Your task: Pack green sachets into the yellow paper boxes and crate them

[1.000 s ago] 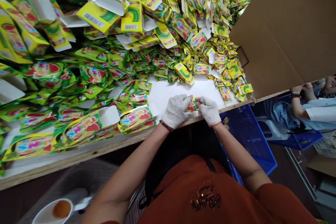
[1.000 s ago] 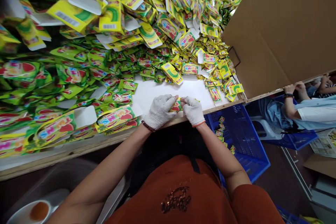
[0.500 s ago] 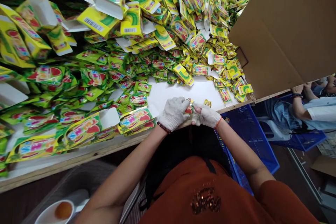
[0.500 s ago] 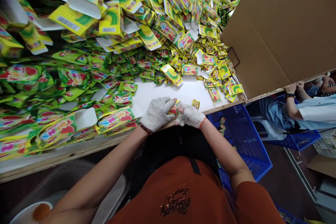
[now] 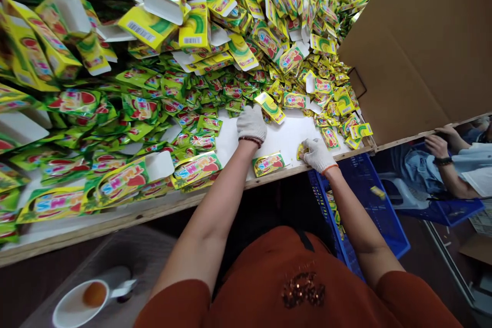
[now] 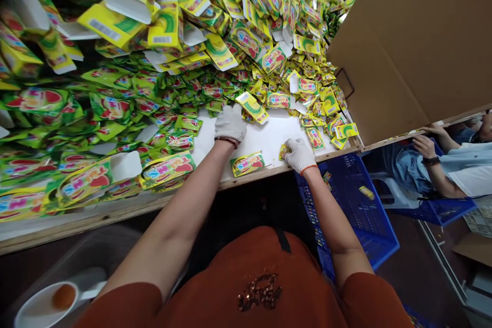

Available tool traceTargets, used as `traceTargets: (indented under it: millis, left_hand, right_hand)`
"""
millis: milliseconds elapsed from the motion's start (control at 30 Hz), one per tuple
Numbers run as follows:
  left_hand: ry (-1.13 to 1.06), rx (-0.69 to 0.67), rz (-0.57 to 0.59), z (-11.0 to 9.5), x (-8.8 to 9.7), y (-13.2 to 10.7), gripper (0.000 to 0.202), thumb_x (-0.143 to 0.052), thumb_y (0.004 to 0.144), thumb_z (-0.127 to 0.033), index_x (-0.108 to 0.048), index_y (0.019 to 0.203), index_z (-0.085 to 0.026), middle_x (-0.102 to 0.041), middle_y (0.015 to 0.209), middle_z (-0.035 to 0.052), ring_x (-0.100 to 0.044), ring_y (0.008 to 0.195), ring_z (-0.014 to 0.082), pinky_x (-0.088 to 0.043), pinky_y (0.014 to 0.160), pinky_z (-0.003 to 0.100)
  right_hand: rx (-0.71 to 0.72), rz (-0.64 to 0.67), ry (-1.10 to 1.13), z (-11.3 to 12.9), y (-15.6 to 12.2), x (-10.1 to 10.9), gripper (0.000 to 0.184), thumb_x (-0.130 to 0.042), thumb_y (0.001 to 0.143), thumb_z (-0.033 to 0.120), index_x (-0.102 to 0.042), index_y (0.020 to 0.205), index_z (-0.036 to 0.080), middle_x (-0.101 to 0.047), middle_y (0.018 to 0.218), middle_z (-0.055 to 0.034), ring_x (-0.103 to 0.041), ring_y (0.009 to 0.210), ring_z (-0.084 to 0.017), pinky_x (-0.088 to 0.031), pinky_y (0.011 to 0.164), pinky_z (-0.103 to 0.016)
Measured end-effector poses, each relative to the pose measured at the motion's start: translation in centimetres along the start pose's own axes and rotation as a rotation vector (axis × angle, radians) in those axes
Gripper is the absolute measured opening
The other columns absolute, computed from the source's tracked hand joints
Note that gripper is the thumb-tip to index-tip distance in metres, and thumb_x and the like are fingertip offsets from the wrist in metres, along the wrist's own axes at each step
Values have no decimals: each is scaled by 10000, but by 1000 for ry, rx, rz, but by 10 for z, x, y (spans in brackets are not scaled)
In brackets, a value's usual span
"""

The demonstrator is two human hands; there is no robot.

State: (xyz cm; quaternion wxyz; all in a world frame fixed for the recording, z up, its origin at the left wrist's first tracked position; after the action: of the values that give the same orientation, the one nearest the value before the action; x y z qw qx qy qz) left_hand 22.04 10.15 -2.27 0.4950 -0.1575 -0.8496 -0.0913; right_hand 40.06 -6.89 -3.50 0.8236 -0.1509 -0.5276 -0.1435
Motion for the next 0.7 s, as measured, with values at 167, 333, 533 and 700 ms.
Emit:
traceTargets:
  millis: [167, 333, 533, 700]
  left_hand:
    - [-187, 35, 15, 10, -13, -3, 212, -598, 830, -252, -628, 1025, -173, -644, 1118, 161, -624, 1056, 325, -490, 859, 418]
    - [-924, 61, 154, 6, -8, -40, 276, -672, 741, -385, -578, 889, -172, -645, 799, 39, -659, 750, 208, -522, 685, 335]
    - [-1295, -11, 288, -12, -18, -65, 407, -755, 651, -499, -632, 813, -147, -639, 717, 8, -582, 646, 121, -488, 634, 261]
    - [-1279, -19, 213, -9, -25, -65, 436, -794, 624, -485, -689, 873, -144, -683, 784, 22, -596, 716, 139, -494, 709, 284]
  right_hand:
    - [-49, -34, 73, 0, -5, -4, 425, -756, 671, 267, -680, 1080, 179, -548, 995, -54, -541, 822, -162, -487, 833, -315]
    - [115, -252, 332, 29, -16, -2, 269, -571, 841, 320, -657, 1048, 172, -585, 1051, -92, -575, 918, -190, -489, 869, -332]
    - [79, -17, 664, 73, 0, -13, 310, -568, 801, 444, -623, 939, 171, -597, 748, 2, -521, 678, -131, -442, 644, -259]
    - [73, -66, 628, 77, 2, -11, 253, -631, 736, 431, -572, 754, 185, -581, 668, 24, -514, 659, -124, -418, 631, -250]
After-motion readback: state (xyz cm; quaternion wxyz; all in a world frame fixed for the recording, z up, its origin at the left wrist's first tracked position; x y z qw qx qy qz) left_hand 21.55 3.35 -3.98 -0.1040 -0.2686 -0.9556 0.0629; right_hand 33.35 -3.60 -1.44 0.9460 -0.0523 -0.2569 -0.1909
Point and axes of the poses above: each hand's wrist, its own y-axis towards the middle knuckle, its own x-axis out of the back of the hand, z = x × y, the point moved 3 cm from there along y, towards the middle knuckle
